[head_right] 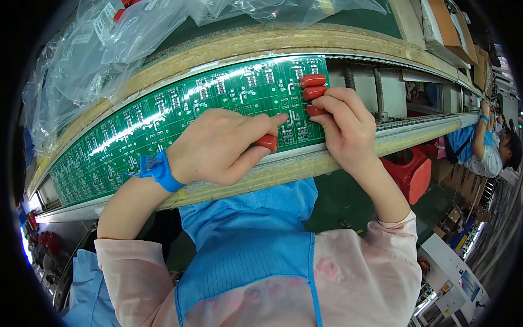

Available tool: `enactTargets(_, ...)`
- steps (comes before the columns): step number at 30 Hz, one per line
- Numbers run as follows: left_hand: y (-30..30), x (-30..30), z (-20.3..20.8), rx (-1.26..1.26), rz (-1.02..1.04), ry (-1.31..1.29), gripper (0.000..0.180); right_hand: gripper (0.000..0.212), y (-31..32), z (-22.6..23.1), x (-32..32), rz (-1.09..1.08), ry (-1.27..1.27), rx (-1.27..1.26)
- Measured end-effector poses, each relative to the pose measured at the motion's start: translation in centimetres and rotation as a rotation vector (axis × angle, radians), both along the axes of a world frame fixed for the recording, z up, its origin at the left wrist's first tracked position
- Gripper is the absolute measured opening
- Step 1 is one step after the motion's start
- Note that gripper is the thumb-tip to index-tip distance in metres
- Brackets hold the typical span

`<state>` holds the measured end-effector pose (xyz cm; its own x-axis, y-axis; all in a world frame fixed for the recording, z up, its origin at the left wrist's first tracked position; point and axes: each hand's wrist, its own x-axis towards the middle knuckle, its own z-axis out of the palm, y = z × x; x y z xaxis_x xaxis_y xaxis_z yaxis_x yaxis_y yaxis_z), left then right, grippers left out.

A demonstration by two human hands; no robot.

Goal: The person places red electronic components onto a printed circuit board strip by hand.

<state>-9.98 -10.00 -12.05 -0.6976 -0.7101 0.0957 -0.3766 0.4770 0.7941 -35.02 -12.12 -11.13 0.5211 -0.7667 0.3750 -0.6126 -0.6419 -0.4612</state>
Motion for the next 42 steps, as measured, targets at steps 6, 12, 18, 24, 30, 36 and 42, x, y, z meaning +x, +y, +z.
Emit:
enactTargets(6,-0.1,0.1,0.0,0.009,0.003,-0.003,0.040,0.028,-0.1,0.0,0.4,0.031,0.025,-0.021)
enactTargets(12,-0.1,0.3,0.3,0.024,0.048,0.003,0.033,0.030,0.2,0.3,0.3,0.000,0.046,0.019)
enactTargets(18,0.5,0.2,1.8,-0.043,0.125,0.163,0.021,0.036,1.9,4.3,-0.4,-0.158,-0.087,0.331)
enactTargets(24,2.3,0.2,4.8,-0.073,0.226,0.171,0.032,0.041,0.8,7.4,3.0,0.279,-0.148,0.510)
enactTargets(30,5.0,-0.1,3.8,-0.113,0.239,0.230,0.038,0.026,-0.4,7.2,3.7,0.532,-0.018,0.662)
enactTargets(36,6.7,-1.0,2.9,-0.136,0.285,0.280,0.037,0.029,-0.5,7.6,4.3,0.638,0.131,0.843)
enactTargets(42,6.5,-0.9,2.1,-0.303,0.479,0.041,0.033,0.032,-3.4,6.3,4.4,0.373,0.107,0.416)
